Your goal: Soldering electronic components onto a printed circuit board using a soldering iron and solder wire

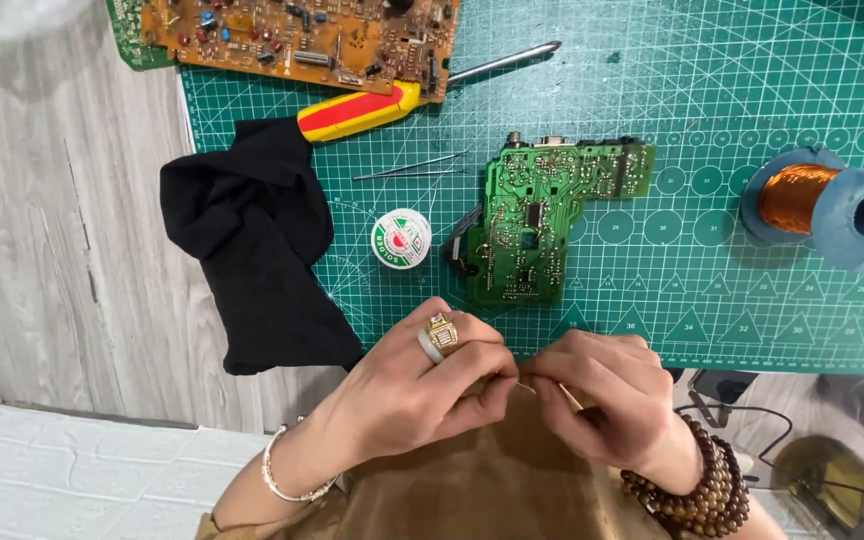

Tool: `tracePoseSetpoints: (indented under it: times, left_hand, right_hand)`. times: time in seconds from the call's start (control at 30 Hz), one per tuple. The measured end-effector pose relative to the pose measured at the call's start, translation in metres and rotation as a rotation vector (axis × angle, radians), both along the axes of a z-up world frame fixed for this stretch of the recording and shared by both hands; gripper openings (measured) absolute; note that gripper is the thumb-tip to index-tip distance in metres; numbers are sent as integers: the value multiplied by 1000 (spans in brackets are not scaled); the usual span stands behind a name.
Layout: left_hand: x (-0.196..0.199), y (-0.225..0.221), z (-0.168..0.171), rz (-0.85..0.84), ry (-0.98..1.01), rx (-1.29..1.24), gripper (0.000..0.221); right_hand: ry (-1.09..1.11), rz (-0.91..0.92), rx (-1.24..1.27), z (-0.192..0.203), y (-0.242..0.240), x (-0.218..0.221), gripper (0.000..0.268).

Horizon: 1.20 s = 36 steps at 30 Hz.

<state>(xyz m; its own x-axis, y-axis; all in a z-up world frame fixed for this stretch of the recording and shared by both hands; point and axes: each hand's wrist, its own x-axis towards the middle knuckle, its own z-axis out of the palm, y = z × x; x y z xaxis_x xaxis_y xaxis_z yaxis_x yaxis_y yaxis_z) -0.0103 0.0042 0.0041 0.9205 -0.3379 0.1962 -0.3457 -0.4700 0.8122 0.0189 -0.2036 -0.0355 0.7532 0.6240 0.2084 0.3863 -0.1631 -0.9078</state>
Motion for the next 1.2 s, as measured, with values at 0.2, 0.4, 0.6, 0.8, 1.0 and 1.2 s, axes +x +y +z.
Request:
tracePoseSetpoints:
  times: [0.2,0.4,0.6,0.8,1.0,1.2]
  left_hand:
    - [-2,-4,0,15,-31,-10,19]
    - [-4,-8,-4,32,-95,6,18]
    - [-7,-10,-10,69,-206,152,21]
    - [-11,0,-21,227,-260,278,19]
    - [-9,-7,-18,206,-346,430,10]
    - [-4,-12,-6,148,-287,146,19]
  right_hand:
    - [-80,-38,5,-3,2,-7,17]
    - [-149,-24,14,-4,6,-7,13]
    - [-136,-90,-50,-14,3,-14,14]
    - [-170,-208,-115,-17,-3,-15,17]
    - [71,-244,-128,-1,-4,-7,20]
    - [159,-37,23,15,6,1,18]
